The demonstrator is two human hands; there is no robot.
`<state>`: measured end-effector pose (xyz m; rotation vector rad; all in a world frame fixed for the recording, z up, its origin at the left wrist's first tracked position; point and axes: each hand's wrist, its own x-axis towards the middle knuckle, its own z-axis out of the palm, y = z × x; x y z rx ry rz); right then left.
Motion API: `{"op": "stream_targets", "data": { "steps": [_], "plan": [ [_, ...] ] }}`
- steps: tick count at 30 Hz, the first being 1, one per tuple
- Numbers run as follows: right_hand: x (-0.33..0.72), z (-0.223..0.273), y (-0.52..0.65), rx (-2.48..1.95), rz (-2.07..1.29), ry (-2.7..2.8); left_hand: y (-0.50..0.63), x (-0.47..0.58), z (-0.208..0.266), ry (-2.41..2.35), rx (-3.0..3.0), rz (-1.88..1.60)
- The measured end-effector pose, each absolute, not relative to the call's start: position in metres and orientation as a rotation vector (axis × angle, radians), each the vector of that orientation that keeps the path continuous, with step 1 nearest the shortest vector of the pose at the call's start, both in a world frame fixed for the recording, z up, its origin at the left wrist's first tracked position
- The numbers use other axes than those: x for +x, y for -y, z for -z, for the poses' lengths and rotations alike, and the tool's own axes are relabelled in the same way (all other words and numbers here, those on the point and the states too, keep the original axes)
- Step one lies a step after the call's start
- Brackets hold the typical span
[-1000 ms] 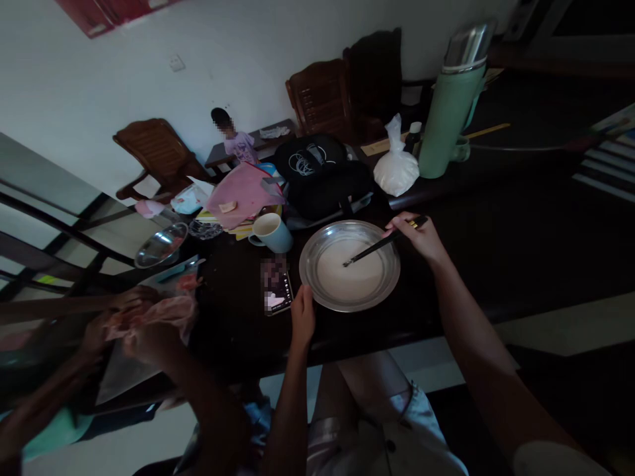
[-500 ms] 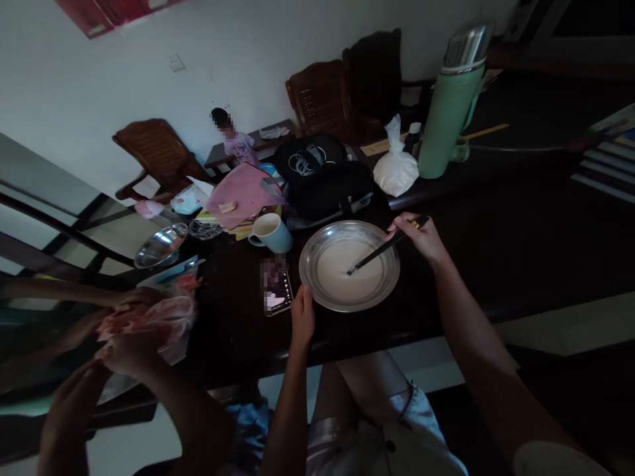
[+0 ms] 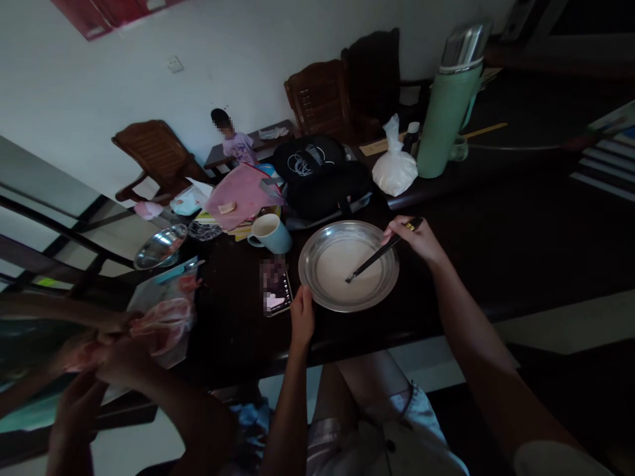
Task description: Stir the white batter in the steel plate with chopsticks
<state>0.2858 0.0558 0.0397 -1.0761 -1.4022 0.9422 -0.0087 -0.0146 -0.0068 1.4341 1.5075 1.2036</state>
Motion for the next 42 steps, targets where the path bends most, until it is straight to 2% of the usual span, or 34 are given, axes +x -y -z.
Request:
{"op": "stream_targets", "data": {
  "steps": [4, 9, 16, 22, 28, 35, 42],
  "plan": [
    [0.2808, -0.0374, -0.0568, -1.02, -0.97, 1.529, 0.0149, -0.0083, 0.0054, -1.524, 1.436, -1.191],
    [0.2863, -0.0387, -0.0589, -1.069, -0.846, 1.384, 0.0144, -0.0074, 0.004, -1.526, 1.411, -1.203],
    [0.2825, -0.0373, -0.0564, -1.012, -1.001, 1.504, 0.0141, -0.0072, 0.0038, -1.522, 1.43, -1.191],
    [0.286, -0.0386, -0.058, -1.041, -0.859, 1.381, 0.015, -0.0077, 0.0036, -1.531, 1.425, -1.188],
    [0.2811, -0.039, -0.0553, -0.998, -1.005, 1.52, 0.0137, -0.0085, 0.0055, -1.514, 1.446, -1.182],
    [0.2866, -0.0407, -0.0575, -1.071, -0.859, 1.353, 0.0135, -0.0091, 0.0055, -1.504, 1.446, -1.197],
    [0.2781, -0.0372, -0.058, -1.002, -0.992, 1.47, 0.0129, -0.0098, 0.0062, -1.511, 1.469, -1.182]
  ]
}}
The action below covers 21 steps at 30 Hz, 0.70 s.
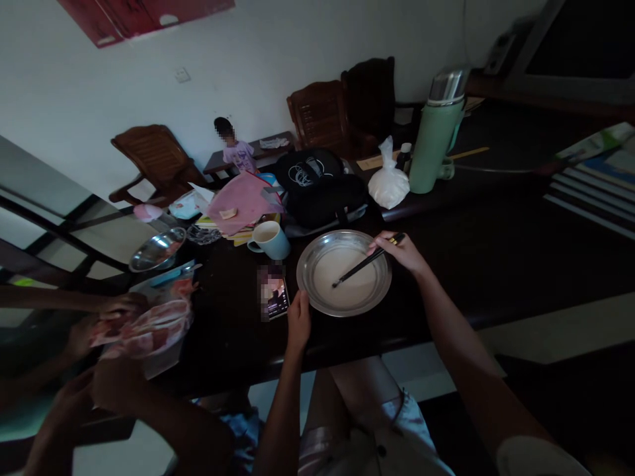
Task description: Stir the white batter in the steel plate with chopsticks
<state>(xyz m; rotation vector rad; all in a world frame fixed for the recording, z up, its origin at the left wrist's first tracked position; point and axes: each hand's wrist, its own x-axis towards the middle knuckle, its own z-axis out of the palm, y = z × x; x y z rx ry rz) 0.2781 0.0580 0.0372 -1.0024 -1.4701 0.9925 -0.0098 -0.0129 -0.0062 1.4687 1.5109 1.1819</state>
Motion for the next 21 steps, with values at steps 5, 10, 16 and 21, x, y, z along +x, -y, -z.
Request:
{"op": "stream_targets", "data": {
  "steps": [5, 10, 16, 21],
  "plan": [
    [0.285, -0.036, -0.062, -1.069, -0.848, 1.331, 0.013, -0.01, 0.007, -1.494, 1.464, -1.197],
    [0.285, -0.036, -0.059, -1.059, -0.952, 1.388, 0.013, -0.01, 0.008, -1.491, 1.464, -1.192],
    [0.28, -0.039, -0.059, -1.051, -0.886, 1.426, 0.013, -0.011, 0.009, -1.488, 1.464, -1.188],
    [0.285, -0.038, -0.059, -1.056, -0.928, 1.346, 0.013, -0.011, 0.01, -1.49, 1.479, -1.203]
  ]
}}
